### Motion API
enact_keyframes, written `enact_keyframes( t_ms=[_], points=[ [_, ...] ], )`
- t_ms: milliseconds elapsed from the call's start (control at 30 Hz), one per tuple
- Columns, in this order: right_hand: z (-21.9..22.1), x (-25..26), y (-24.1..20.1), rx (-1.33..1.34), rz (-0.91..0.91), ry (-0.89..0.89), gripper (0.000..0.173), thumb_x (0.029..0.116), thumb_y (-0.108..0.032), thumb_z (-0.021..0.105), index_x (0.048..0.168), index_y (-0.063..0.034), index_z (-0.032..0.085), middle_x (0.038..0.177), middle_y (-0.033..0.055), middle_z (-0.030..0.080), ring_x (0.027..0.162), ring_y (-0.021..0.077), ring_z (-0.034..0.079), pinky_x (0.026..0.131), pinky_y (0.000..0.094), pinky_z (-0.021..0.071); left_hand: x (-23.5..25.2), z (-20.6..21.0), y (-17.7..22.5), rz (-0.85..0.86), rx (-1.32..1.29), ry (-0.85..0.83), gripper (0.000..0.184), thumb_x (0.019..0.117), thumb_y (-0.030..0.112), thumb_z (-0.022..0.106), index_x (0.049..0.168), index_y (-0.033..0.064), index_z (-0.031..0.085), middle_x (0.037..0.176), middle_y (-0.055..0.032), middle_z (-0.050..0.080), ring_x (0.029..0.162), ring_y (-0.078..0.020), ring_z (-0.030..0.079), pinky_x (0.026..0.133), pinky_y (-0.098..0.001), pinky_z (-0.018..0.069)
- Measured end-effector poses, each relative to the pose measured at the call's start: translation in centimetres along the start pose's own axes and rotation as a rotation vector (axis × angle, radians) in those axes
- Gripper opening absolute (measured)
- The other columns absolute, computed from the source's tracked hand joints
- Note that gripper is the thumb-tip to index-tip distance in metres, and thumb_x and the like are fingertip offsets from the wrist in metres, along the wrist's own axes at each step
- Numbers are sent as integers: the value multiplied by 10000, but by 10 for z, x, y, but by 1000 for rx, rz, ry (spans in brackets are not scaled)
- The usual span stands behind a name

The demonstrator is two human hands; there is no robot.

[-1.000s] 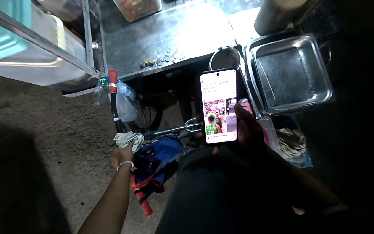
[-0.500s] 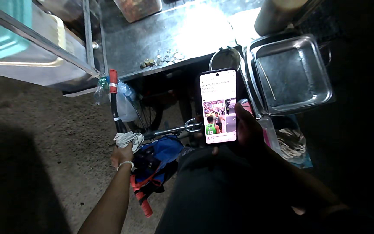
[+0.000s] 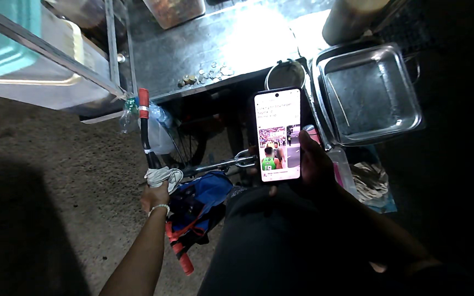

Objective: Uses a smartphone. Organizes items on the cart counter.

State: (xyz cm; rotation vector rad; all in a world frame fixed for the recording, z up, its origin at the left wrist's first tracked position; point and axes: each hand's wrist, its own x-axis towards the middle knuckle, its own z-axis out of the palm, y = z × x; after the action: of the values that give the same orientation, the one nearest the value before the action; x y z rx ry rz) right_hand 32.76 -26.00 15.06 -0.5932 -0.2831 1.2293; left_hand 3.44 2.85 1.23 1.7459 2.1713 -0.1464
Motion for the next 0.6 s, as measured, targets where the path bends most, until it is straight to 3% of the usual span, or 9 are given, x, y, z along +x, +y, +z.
enact_keyframes(
  t_ms=[600],
  points=[
    [0, -1, 1, 7, -12, -23, 565, 1042, -591, 470, 1370, -141, 566, 1298, 229, 669, 967, 372, 759, 563, 434, 655, -1, 0, 0, -3, 5, -4, 738, 909, 523, 703, 1464, 66, 536, 1376, -251, 607, 1313, -413, 560, 1060, -619, 435]
  ],
)
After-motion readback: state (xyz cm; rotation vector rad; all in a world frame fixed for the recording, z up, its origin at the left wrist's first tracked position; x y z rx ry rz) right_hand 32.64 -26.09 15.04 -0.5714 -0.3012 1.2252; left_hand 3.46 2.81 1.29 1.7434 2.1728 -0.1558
